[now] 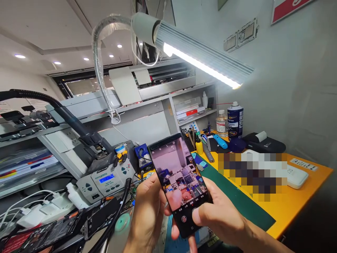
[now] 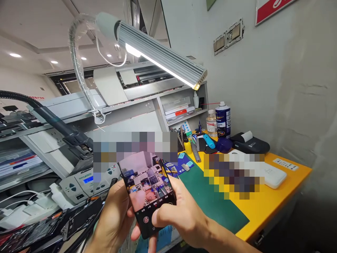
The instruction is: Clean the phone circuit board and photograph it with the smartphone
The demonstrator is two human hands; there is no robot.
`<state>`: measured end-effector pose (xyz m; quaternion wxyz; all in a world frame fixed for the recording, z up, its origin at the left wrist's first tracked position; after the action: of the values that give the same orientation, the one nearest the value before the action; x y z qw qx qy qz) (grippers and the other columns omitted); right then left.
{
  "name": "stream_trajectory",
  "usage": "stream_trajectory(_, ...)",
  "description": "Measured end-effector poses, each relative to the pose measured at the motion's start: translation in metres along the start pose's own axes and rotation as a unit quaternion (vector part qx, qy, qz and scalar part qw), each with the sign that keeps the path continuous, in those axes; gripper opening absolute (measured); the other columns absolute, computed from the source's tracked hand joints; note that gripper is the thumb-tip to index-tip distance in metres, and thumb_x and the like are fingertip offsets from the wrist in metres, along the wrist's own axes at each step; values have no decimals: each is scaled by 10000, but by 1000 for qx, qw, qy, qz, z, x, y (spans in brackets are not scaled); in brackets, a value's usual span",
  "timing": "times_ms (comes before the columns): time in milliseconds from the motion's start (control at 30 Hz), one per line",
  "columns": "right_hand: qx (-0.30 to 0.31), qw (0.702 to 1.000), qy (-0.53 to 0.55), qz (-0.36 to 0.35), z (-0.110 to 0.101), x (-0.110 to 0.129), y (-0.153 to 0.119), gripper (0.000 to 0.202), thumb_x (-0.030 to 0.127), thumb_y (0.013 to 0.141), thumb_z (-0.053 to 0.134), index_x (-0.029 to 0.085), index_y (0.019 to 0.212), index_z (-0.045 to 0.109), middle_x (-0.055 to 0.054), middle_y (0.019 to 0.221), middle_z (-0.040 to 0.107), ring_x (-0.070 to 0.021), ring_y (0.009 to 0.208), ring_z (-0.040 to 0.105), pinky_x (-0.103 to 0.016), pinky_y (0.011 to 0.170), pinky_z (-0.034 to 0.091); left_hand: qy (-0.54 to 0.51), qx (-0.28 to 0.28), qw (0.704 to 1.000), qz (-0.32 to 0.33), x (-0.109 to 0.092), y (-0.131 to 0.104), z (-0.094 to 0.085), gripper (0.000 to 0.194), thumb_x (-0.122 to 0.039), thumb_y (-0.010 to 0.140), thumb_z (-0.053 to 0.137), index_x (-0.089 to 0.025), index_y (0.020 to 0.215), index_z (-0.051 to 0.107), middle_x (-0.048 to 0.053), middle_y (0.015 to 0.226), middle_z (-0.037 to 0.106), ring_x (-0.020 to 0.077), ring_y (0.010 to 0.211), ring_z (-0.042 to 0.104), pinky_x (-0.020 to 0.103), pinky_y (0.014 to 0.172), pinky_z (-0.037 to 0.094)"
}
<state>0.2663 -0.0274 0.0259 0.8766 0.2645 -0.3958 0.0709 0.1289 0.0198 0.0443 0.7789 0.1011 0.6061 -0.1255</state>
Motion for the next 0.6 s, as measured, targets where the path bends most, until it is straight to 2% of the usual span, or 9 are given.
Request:
stream_trajectory(133, 9, 1000, 4, 2, 3, 3, -1, 308, 123, 730, 651, 122, 1037, 673, -118, 993, 762, -218, 772, 805, -174, 458, 577, -13, 1, 1000, 13, -3, 1, 3, 425, -563, 778, 805, -150, 821, 714, 3, 623, 607, 56, 432, 370, 183, 365, 310)
stream_trajectory(300, -3, 1000, 2, 8, 4, 7, -2, 373, 144, 722, 678, 137, 1094, 648, -118, 1051, 762, -200, 737, 806, -190, 506, 615, 0, -26, 999, 25, -4, -2, 3, 423, -562, 785, 818, -163, 745, 684, -43, 478, 468, 54, 397, 347, 164, 369, 329)
stream_trajectory(367, -8, 1000, 3, 11, 5, 8, -1, 412, 141, 715, 669, 133, 1127, 646, -131, 1071, 758, -215, 770, 812, -178, 492, 604, 9, -42, 999, 26, -5, -4, 2, 424, -567, 776, 830, -171, 743, 682, -42, 472, 492, 46, 374, 315, 154, 340, 301)
stream_trajectory(467, -8, 1000, 7, 14, 5, 8, -1, 415, 150, 712, 679, 122, 1125, 656, -137, 1070, 752, -216, 784, 816, -176, 516, 613, 18, -57, 998, 29, -7, -5, 0, 424, -561, 739, 856, -171, 740, 689, 8, 543, 620, 56, 391, 374, 141, 329, 282)
stream_trajectory(600, -2, 1000, 9, 22, 5, 8, -1, 395, 142, 705, 673, 116, 1099, 669, -132, 1048, 750, -214, 805, 816, -169, 540, 614, 17, -76, 996, 35, -11, -7, 3, 373, -475, 673, 898, -170, 687, 682, 4, 529, 618, 82, 443, 484, 134, 370, 316)
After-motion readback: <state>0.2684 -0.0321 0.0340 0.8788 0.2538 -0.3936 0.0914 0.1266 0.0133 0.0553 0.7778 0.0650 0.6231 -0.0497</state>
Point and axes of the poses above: each hand's wrist, its own y-axis towards the middle knuckle, its own z-axis out of the palm, x = y × z, the point moved 1 cm from there along y, towards the middle knuckle
